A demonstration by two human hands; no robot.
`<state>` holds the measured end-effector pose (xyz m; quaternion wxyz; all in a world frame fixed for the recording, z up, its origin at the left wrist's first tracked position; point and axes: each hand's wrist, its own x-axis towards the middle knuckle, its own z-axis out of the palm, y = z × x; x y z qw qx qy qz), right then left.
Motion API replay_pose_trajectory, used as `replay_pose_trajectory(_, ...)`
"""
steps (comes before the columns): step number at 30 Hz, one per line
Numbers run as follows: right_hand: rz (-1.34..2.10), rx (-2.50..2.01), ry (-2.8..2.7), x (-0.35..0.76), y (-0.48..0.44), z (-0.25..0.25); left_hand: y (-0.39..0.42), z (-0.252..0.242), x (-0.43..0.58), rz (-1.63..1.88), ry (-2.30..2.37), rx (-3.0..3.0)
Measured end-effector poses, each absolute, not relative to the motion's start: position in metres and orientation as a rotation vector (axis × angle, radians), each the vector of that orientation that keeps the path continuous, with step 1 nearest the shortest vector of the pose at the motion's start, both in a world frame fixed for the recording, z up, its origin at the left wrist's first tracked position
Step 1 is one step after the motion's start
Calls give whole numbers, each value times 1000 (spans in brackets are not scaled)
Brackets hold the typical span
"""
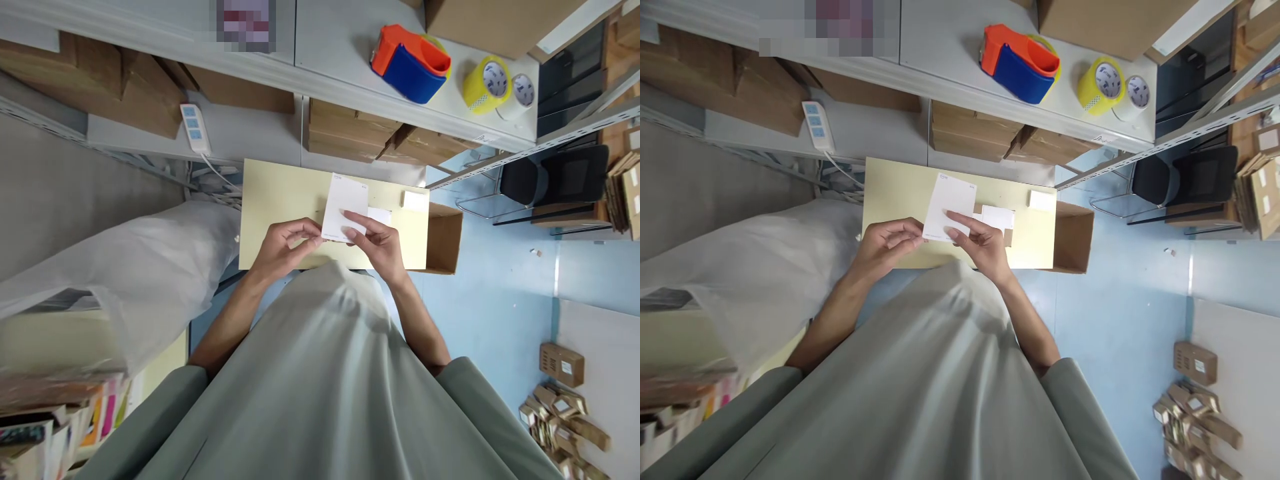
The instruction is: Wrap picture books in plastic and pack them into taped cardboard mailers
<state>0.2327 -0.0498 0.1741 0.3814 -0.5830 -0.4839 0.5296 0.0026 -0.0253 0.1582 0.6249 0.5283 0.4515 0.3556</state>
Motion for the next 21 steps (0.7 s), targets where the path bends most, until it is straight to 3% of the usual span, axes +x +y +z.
replay_pose_trajectory(7,1401,-1559,-1293,212,-44,168,-25,151,-17,854,1053,1217)
replay_pose_trajectory(11,1213,-1709,-1446,201,-45,170,-24,147,-27,866,1060,1250)
replay_pose_trajectory(21,1176,-1460,-1607,172,-39,187,-20,153,-44,847,982,1457)
